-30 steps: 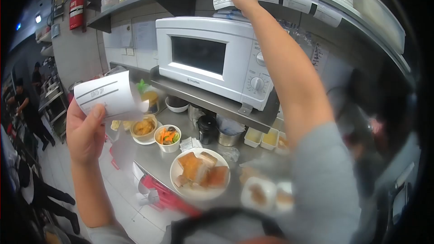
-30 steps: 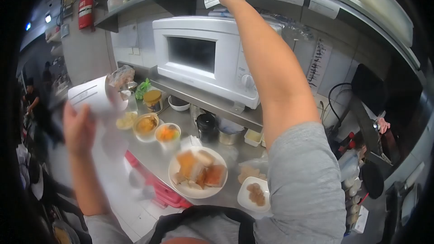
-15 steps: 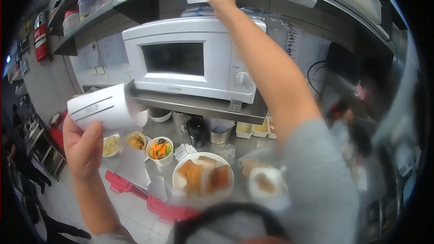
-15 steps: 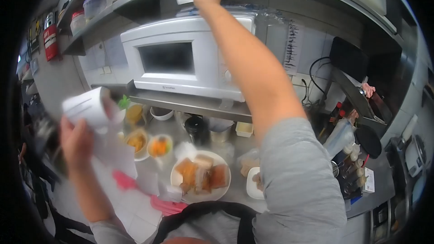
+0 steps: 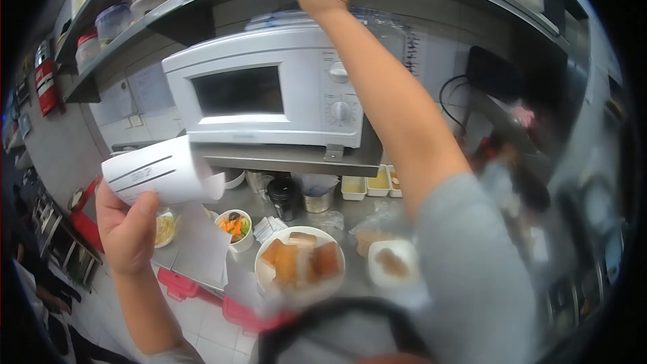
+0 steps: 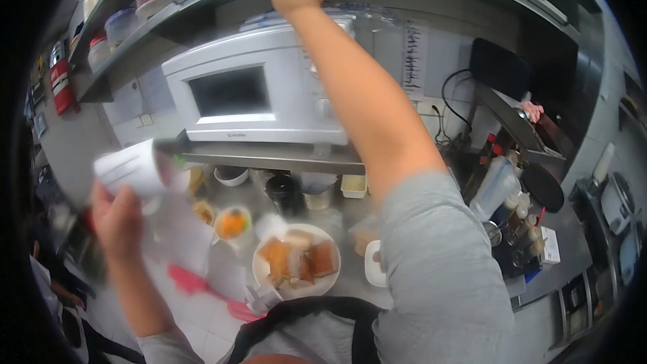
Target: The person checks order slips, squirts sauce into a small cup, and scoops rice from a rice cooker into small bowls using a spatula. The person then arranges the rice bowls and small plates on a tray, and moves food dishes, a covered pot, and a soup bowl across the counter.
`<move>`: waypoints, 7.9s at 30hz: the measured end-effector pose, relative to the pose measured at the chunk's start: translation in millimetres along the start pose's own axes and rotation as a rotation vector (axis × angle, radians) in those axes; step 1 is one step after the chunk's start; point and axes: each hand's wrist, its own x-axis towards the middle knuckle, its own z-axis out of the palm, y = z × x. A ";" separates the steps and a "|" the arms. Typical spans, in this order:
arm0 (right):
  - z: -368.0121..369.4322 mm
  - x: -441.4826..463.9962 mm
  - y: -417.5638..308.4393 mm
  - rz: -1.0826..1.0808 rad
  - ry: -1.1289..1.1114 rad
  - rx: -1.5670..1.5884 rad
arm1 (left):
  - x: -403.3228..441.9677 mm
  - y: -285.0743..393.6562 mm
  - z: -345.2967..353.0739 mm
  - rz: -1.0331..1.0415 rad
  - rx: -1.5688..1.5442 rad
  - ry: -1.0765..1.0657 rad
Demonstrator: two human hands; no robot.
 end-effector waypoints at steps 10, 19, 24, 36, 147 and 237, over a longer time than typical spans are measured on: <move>-142.8 26.4 178.7 0.556 -0.021 0.567 | 23.0 -16.4 15.7 -0.047 -0.100 -0.066; -388.0 89.3 347.1 0.465 0.131 0.345 | 33.6 -32.5 103.3 -0.059 -0.106 -0.086; -426.8 135.5 374.9 0.483 -0.104 0.102 | 35.3 -33.4 147.8 -0.083 -0.034 -0.081; -185.1 60.3 192.8 0.146 -0.790 0.260 | 33.9 -19.6 207.2 -0.161 -0.058 -0.138; -78.1 46.3 130.6 -0.033 -0.052 -0.122 | 100.0 -117.1 209.0 -0.345 -0.568 -0.172; -279.0 -43.3 149.8 -0.084 -0.952 0.111 | 104.5 -140.5 267.3 -0.207 -0.560 0.179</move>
